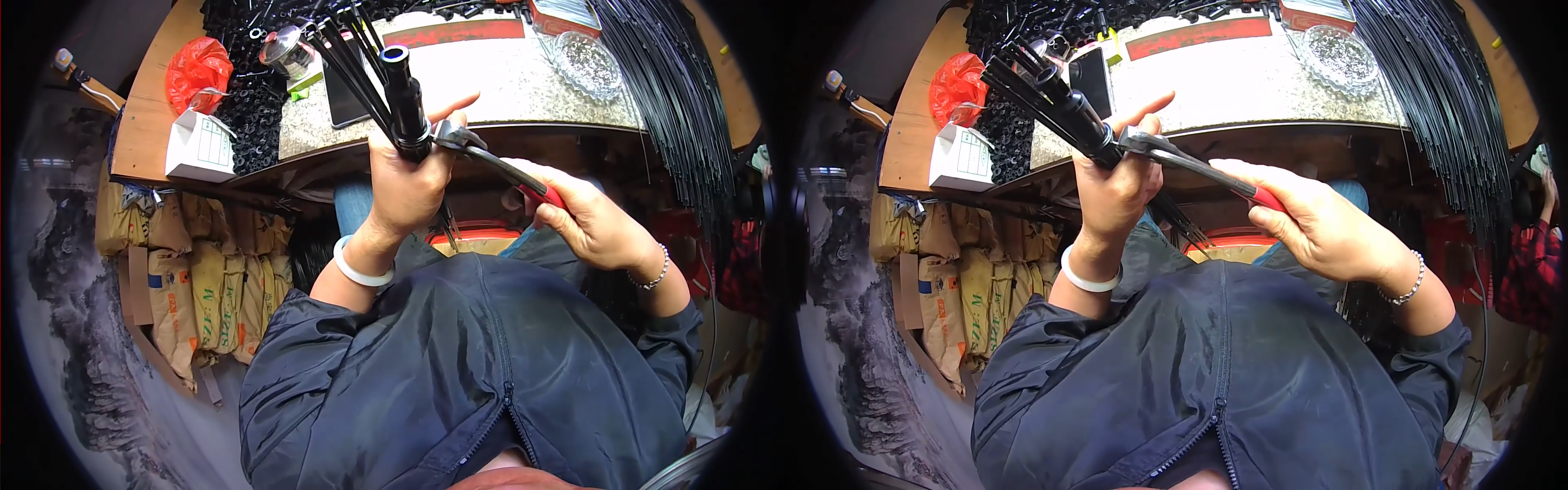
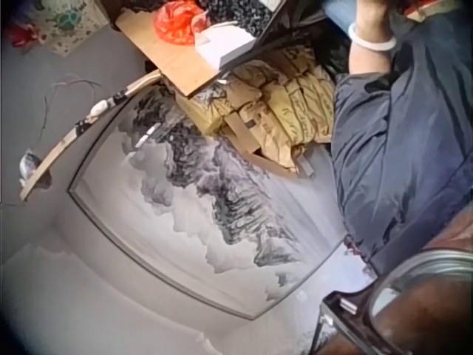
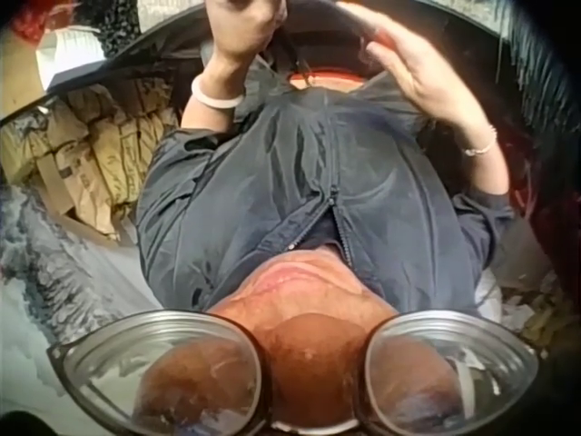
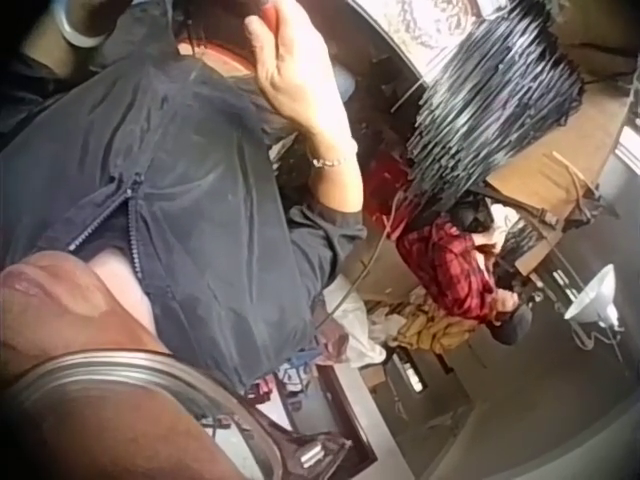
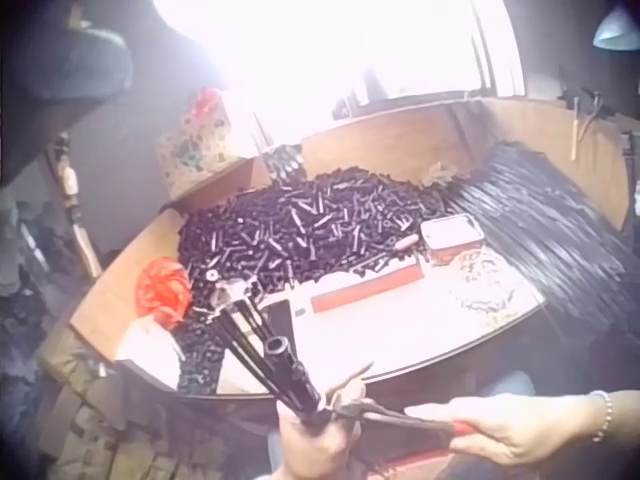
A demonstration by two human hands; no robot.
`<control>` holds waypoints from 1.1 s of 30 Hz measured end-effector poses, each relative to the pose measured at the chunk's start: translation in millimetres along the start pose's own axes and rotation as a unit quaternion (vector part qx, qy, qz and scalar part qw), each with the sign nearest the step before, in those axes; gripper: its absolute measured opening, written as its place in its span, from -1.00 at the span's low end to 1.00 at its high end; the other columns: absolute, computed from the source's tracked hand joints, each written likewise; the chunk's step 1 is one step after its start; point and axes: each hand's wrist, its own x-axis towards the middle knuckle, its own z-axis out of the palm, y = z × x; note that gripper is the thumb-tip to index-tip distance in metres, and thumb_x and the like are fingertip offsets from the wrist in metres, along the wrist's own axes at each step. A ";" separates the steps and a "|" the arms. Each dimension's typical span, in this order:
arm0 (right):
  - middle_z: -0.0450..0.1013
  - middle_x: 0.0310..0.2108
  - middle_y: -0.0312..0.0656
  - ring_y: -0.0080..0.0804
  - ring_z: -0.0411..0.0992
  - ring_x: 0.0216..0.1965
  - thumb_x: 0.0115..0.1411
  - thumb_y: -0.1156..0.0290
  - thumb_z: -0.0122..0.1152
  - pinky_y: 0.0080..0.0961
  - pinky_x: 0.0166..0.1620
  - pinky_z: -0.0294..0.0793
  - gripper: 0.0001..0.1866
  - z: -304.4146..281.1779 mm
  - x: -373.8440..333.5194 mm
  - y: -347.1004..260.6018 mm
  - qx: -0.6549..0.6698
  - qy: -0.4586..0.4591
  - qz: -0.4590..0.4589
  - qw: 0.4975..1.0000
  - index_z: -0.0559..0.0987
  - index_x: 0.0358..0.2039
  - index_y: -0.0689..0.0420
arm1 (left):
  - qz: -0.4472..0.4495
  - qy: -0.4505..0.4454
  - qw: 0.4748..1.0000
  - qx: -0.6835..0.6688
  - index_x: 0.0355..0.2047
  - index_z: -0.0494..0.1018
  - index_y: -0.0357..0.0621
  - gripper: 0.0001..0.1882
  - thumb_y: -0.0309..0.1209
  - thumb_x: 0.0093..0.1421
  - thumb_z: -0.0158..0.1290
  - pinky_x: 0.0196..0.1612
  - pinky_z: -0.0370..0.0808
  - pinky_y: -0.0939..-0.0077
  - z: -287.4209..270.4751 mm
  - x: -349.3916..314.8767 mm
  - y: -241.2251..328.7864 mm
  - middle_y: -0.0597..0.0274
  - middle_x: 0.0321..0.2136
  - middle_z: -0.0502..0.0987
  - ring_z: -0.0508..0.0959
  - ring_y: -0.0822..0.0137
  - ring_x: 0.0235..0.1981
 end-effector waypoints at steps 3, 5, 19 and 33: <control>0.44 -0.24 -0.06 -0.36 0.41 -0.27 0.27 0.40 -0.04 -0.49 -0.15 0.38 -0.70 -6.5 1.7 -14.0 0.017 -0.027 0.085 0.996 0.38 -0.03 0.27 | 0.017 0.000 1.000 0.009 -0.11 0.39 -0.53 -0.72 -0.58 0.19 -0.08 -0.76 0.09 0.80 -0.3 2.0 -4.0 0.48 -0.77 0.29 0.18 0.73 -0.82; 0.38 -0.41 -0.15 -0.46 0.31 -0.40 0.27 0.35 -0.02 -0.53 -0.28 0.33 -0.76 -3.9 0.8 -8.5 0.022 -0.026 0.136 0.990 0.40 -0.17 0.26 | -0.004 0.005 1.000 -0.015 -0.12 0.39 -0.54 -0.71 -0.56 0.19 -0.07 -0.76 0.09 0.80 5.5 -0.9 -1.2 0.48 -0.76 0.30 0.18 0.73 -0.82; 0.48 -0.37 -0.05 -0.05 0.45 -0.29 0.08 0.40 0.06 -0.23 -0.27 0.40 -0.84 -116.2 42.9 89.5 -0.470 0.284 0.188 0.814 0.48 -0.30 0.12 | -0.003 0.020 1.000 -0.020 -0.02 0.33 -0.44 -0.69 -0.49 0.27 -0.10 -0.80 0.06 0.75 -0.4 1.0 -4.0 0.52 -0.77 0.14 0.08 0.68 -0.86; 0.51 -0.23 -0.11 -0.15 0.47 -0.16 0.05 0.15 0.21 -0.28 -0.12 0.43 -0.69 -154.3 60.2 102.7 -0.517 0.217 0.346 0.752 0.54 -0.23 0.00 | 0.012 -0.001 1.000 0.006 -0.09 0.41 -0.41 -0.72 -0.49 0.24 -0.04 -0.77 0.08 0.77 2.3 3.6 -4.4 0.52 -0.77 0.24 0.15 0.70 -0.83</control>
